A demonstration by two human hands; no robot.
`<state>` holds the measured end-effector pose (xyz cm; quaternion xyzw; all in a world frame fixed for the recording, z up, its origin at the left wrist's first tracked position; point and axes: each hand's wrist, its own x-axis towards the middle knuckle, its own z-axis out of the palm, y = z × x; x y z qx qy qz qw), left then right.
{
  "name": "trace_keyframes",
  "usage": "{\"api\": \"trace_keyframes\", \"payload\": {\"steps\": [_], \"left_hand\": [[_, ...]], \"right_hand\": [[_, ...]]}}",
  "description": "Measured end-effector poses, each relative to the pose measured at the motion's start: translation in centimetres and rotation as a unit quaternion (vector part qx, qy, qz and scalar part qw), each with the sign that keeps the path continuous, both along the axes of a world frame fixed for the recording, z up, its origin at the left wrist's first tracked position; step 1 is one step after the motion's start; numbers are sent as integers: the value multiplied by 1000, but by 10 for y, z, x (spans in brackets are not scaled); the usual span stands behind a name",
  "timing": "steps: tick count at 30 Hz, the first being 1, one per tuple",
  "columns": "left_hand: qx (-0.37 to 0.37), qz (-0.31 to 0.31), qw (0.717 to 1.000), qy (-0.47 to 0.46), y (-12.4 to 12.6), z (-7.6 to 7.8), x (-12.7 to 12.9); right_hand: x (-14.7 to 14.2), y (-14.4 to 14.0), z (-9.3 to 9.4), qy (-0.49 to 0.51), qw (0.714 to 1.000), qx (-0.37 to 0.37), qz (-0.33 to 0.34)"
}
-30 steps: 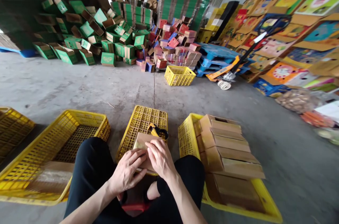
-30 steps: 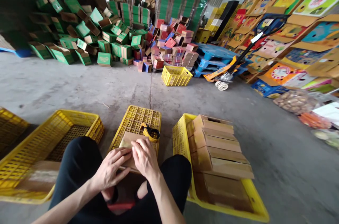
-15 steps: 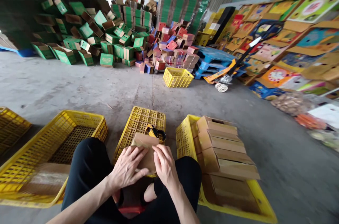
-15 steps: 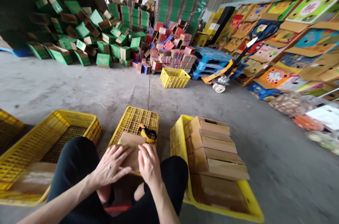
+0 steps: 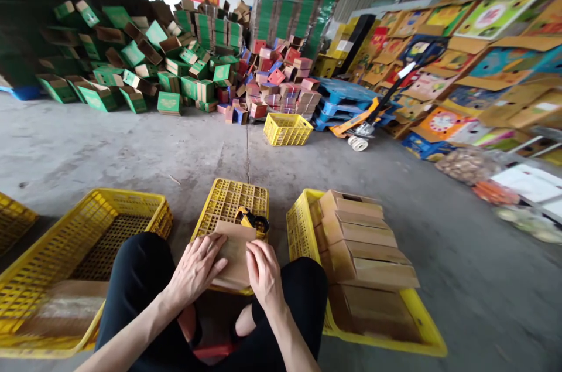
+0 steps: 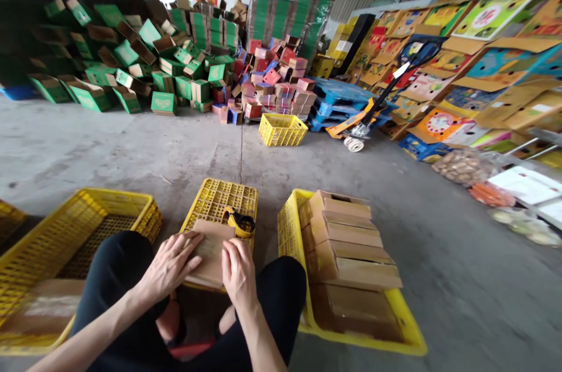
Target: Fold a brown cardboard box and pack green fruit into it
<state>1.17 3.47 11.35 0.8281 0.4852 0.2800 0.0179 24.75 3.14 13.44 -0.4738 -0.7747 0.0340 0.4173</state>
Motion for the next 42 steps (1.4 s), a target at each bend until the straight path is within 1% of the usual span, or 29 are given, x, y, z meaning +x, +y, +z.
{"api": "trace_keyframes", "payload": {"steps": [3,6,10,14,18,21,27,31,35,37,39,41,42], "left_hand": [[-5,16,1000,-22,-2,-7,1],[-20,26,998,-60,-5,-12,5],[-46,-4,996,-81,-11,-18,1],[-48,-35,995,-76,-15,-24,-13],[-36,-54,995,-75,-16,-23,-21],[-34,-51,996,-60,-19,-20,-17],[-31,-49,998,-37,-26,-14,-1],[-35,-35,999,-21,-28,-9,3],[-30,-21,999,-6,-32,-7,3],[-25,-15,1000,-1,-35,-7,4],[-27,-7,1000,2,-37,-6,5],[-34,-5,999,0,-37,-5,6],[-36,-8,999,-1,-37,-5,7]], "right_hand": [[-2,-2,-3,16,1000,-13,-23],[-2,-2,-2,13,999,-22,-34],[0,-4,1,-20,999,-20,-27],[-3,-16,0,-66,997,-33,-8],[-5,-29,-3,-109,991,-68,22],[-7,-33,-2,-110,991,-75,19],[-16,-37,0,-85,994,-64,22],[-20,-40,-1,-69,996,-59,20],[-22,-48,-2,-34,998,-60,4],[-19,-54,-5,-6,998,-64,-10],[-14,-58,-11,38,997,-63,-38],[-7,-58,-20,111,988,-77,-78],[-5,-56,-25,154,979,-98,-94]]}}
